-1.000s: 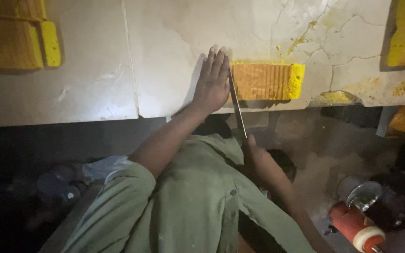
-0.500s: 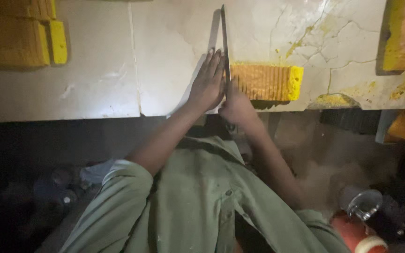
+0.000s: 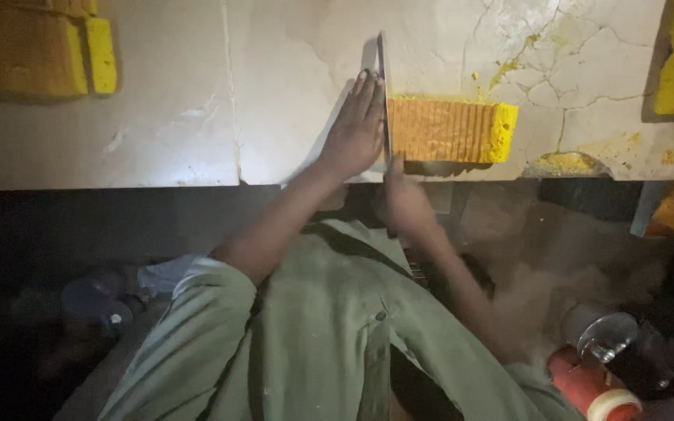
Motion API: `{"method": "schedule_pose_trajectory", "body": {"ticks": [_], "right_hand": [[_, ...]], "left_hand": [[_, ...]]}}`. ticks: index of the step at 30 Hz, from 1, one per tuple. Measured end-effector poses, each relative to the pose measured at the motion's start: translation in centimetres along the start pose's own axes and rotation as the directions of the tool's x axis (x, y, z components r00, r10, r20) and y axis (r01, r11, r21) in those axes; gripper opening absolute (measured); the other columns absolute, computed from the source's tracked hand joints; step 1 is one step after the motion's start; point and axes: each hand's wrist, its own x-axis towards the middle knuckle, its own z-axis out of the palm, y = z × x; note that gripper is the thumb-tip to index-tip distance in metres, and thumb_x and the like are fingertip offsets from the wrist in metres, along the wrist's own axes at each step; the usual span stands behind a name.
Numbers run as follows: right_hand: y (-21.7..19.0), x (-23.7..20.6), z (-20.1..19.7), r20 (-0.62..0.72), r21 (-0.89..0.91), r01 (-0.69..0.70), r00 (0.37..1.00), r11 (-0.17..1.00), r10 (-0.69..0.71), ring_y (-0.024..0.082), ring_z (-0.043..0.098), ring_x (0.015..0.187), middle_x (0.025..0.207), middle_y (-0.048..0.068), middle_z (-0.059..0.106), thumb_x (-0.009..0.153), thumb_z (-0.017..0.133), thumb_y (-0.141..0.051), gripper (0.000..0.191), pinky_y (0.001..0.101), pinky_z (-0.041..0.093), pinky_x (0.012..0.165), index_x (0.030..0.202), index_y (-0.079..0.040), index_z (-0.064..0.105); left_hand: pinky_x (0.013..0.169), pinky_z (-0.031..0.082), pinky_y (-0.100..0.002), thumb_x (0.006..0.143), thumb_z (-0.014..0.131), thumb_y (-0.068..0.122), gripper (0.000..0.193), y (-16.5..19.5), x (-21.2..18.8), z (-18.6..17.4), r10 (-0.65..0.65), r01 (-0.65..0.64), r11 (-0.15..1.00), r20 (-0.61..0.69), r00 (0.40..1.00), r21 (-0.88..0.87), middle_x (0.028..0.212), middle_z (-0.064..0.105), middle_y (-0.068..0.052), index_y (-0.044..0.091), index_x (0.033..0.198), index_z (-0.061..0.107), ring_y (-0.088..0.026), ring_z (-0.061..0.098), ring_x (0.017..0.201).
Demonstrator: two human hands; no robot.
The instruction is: The person removes a yellow food block from a metal tray, flips it, and cuts it into smaller rectangular pieces using a long knife. The cut pieces are stacked on the table.
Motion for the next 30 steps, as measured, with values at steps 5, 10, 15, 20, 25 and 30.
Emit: {"method": "schedule_pose_trajectory", "body": {"ticks": [5,10,15,20,25,30], "right_hand": [[-4.1,3.1,-4.3,-0.175,-0.041,0.242,0.953,0.969,-0.245,0.045,0.071,0.087,0.091,0.029,0.069,0.076,0.070,-0.013,0.068,0.0500,0.058,0.075,0.132,0.011,0.041],[-1.9,-4.5,-1.4,-0.095,0.034,0.121,0.989,0.992,-0.117,0.047,0.067,0.091,0.099,0.029,0.066,0.099,0.057,-0.018,0.036,0.0516,0.054,0.082,0.127,0.003,0.049],[2.5,-9.1,2.5,0.201,0.019,-0.096,0.975,0.995,0.091,0.045,0.066,0.085,0.095,0.031,0.067,0.100,0.055,-0.026,0.044,0.0502,0.055,0.076,0.130,0.003,0.041],[-0.1,-1.9,2.7,0.052,-0.005,-0.103,0.993,0.995,0.103,0.046,0.069,0.085,0.096,0.030,0.070,0.096,0.060,-0.020,0.062,0.0525,0.056,0.075,0.142,0.008,0.030],[-3.5,3.6,-2.3,-0.111,-0.065,0.102,0.988,0.993,-0.109,0.046,0.070,0.090,0.095,0.030,0.069,0.078,0.074,-0.012,0.077,0.0505,0.057,0.077,0.137,0.012,0.032],[-5.0,-0.4,-1.7,-0.126,-0.066,0.169,0.976,0.983,-0.176,0.050,0.067,0.089,0.097,0.032,0.065,0.077,0.077,-0.013,0.082,0.0526,0.055,0.075,0.138,0.012,0.028]], "left_hand": [[0.126,0.013,-0.062,0.105,0.053,0.024,0.071,-0.4,-0.6,-0.1,-0.039,0.043,0.994,-0.043,0.998,0.104,0.167,0.013,-0.032,0.008,0.166,0.020,-0.050,0.012,0.155],[0.123,0.009,-0.073,0.107,0.051,0.031,0.071,-0.4,-1.2,0.9,-0.078,0.094,0.972,-0.085,0.993,0.214,0.168,0.011,-0.030,0.014,0.167,0.015,-0.049,0.010,0.157],[0.124,0.008,-0.074,0.107,0.051,0.029,0.074,-0.9,-1.1,1.3,-0.059,0.069,0.980,-0.059,0.996,0.184,0.168,0.009,-0.032,0.011,0.167,0.011,-0.049,0.010,0.158],[0.127,0.009,-0.070,0.105,0.050,0.030,0.075,-0.5,-1.3,0.5,-0.048,0.067,0.981,-0.106,0.993,0.182,0.169,0.012,-0.029,0.011,0.167,0.011,-0.045,0.012,0.159],[0.126,0.009,-0.065,0.106,0.046,0.025,0.070,-0.8,-1.0,-0.9,-0.090,0.078,0.982,0.063,0.994,0.173,0.171,0.015,-0.024,0.011,0.167,0.015,-0.040,0.013,0.159],[0.126,0.010,-0.063,0.105,0.046,0.029,0.070,-1.0,-1.6,-1.0,-0.121,0.108,0.978,0.063,0.991,0.180,0.171,0.016,-0.019,0.010,0.165,0.015,-0.036,0.015,0.159]]}}
